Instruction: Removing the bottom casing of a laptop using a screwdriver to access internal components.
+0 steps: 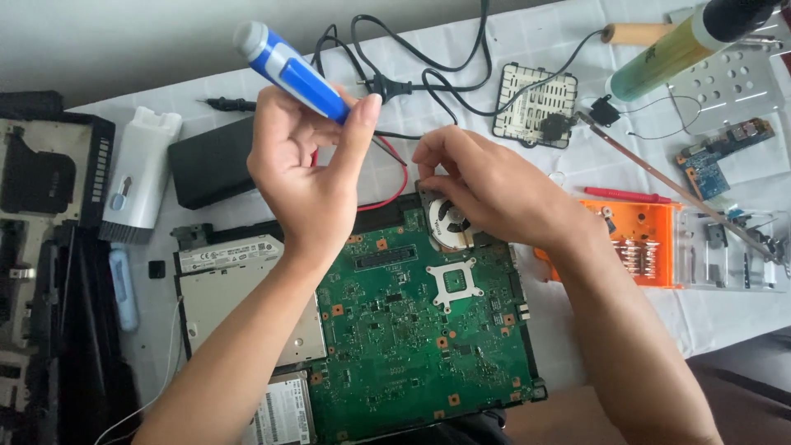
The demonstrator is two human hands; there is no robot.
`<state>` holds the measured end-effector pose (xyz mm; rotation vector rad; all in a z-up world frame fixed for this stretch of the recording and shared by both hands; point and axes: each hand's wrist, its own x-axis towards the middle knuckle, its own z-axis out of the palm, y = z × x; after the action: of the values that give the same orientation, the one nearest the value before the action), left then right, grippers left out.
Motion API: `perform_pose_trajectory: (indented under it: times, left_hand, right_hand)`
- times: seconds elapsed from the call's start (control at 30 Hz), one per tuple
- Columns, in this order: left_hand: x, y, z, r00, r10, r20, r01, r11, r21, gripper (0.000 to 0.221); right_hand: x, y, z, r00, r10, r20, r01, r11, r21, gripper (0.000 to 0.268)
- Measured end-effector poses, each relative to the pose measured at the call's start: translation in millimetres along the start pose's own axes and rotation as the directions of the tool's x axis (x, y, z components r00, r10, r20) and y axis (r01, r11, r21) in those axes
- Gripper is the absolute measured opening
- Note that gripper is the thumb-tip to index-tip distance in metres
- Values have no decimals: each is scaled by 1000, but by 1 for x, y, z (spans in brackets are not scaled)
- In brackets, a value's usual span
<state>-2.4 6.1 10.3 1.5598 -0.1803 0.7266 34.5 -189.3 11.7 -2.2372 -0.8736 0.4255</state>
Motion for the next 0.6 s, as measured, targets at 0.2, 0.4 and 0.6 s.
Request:
perform_pose_trajectory:
  times: [0.2, 0.4, 0.6]
  left_hand:
    - [-2, 0, 1, 999, -33, 10, 33, 999, -1, 17]
    - [-9, -21, 3, 988, 57, 144, -20, 969, -247, 10]
    - [-16, 81, -11, 867, -432, 250, 497, 701, -511, 25]
  right_hand:
    - [-2, -3, -11, 999, 48, -13, -46, 988, 150, 14]
    - [-57, -2, -52, 955, 205, -212, -185, 977, 109, 11]
    - [-115, 15, -31, 811, 509, -289, -507, 857, 87, 11]
